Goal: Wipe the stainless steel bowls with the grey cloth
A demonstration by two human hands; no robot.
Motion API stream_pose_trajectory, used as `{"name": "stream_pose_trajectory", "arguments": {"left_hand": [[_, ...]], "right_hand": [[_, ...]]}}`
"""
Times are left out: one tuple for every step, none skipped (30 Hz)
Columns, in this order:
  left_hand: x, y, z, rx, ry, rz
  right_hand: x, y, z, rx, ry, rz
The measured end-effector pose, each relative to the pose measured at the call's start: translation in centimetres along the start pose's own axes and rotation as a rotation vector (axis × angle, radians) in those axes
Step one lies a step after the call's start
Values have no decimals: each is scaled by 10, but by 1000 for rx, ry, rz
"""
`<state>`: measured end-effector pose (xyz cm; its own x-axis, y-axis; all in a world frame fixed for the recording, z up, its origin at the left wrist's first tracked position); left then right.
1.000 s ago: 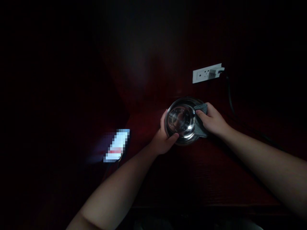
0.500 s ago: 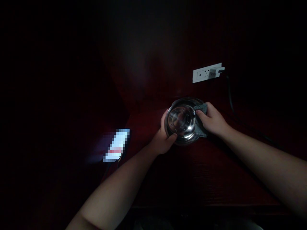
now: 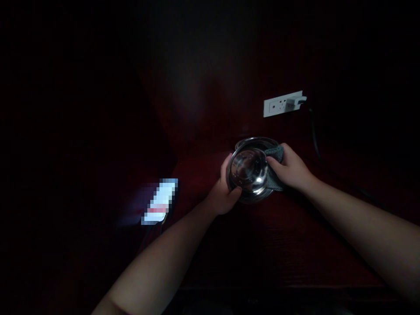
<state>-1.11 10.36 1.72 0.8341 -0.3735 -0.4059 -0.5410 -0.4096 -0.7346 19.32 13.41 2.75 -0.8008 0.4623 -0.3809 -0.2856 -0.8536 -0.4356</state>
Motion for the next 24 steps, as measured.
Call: {"name": "stream_pose_trajectory", "arguments": {"left_hand": [[-1,1,0,1,-8,-12],[-2,2,1,0,-11,-29],[-4,2,2,-7,-11,-52],[-6,3,4,-17,-10,-82],[-8,4,5,-31,-8,-115],[-10,5,7,-45,-8,-149],[-12,6,9,-57,-10,-184],[-14,7,10,-65,-13,-219],[-16,7,10,-66,-17,-255],[-17,8,10,-66,-22,-288],[-19,8,11,-65,-29,-320],[-20,9,11,-67,-35,-350],[-22,9,12,-70,-38,-372],[-22,10,12,-74,-36,-386],[-22,10,13,-78,-28,-387],[-22,9,13,-77,-17,-378],[-21,8,12,-72,-4,-361],[-20,7,10,-65,9,-339],[-19,5,8,-54,18,-321],[-18,4,5,-42,28,-305],[-17,3,3,-32,38,-293],[-16,1,0,-21,46,-285],[-15,1,-1,-14,51,-277],[-14,0,-3,-10,51,-271]], "right_hand": [[0,1,0,2,-6,0],[0,1,0,5,-13,3],[0,1,1,5,-21,9],[0,2,1,2,-31,18],[0,2,2,-5,-45,31],[1,3,3,-14,-63,47],[1,3,4,-21,-86,64],[2,3,4,-23,-115,81],[2,3,5,-19,-150,98],[2,3,6,-7,-192,116],[3,3,6,15,-241,134],[4,4,5,52,-300,154],[6,4,4,100,-368,181],[9,5,2,161,-440,215],[13,7,-1,229,-509,253],[17,8,-4,294,-570,287],[21,10,-6,350,-617,313],[24,11,-8,388,-648,328],[26,12,-10,410,-667,331],[27,13,-11,421,-680,328],[29,13,-12,426,-691,324],[29,12,-13,431,-701,324],[30,12,-13,437,-708,326],[31,12,-13,446,-714,330]]}}
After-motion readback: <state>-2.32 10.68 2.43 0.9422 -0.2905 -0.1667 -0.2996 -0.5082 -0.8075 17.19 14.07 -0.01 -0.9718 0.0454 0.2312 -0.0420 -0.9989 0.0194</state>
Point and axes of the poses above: each hand's wrist, its own y-axis away from the middle knuckle, its own x-axis out of the palm, z = x × y, the point moved 7 cm from there along -y, towards the middle knuckle, and after that the axes turned 13 degrees about x, right-handed, at the moved point
